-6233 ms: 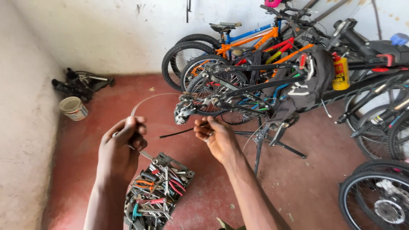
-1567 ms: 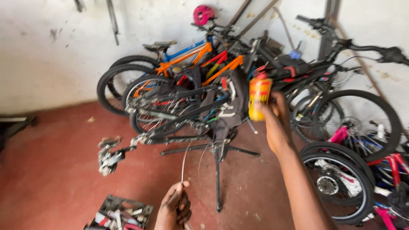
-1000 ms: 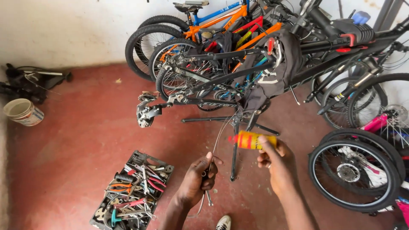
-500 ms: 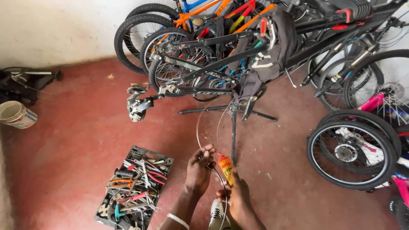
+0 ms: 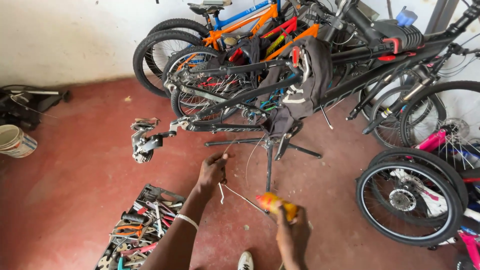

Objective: The person lubricates a bicycle cable with a yellow bottle of lubricant and then threads the cable through the rear derailleur. They use a rag to wipe the derailleur and continue adjusting the cable tension by hand.

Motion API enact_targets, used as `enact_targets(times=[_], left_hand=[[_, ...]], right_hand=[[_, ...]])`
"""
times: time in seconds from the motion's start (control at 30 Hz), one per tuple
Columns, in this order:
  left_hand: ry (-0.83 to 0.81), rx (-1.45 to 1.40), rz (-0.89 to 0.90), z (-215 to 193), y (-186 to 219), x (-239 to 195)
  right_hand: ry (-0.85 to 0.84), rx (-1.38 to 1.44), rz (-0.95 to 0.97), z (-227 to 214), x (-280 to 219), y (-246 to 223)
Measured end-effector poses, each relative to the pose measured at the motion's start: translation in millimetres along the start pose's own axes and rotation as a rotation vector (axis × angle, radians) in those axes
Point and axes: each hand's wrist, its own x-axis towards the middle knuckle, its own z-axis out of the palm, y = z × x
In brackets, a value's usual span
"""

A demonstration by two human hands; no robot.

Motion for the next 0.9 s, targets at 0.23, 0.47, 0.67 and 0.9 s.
enact_targets(times=[0.23, 0.47, 0.67, 0.9], left_hand=[[-0.099, -0.268, -0.041, -8, -20, -1], [-0.047, -0.350, -0.240, -3, -36, -27], [-0.414, 0.008, -0.334, 16, -23, -73], [-0.918, 0.044, -0.442, 28, -20, -137]], right_hand=[[-0.197, 0.132, 0.179, -45, 42, -74], [-0.679, 0.610, 0.734, -21, 54, -30], [-0.823, 0.784, 0.885, 12, 62, -19], [-0.698, 1.077, 1.168, 54, 88, -20]])
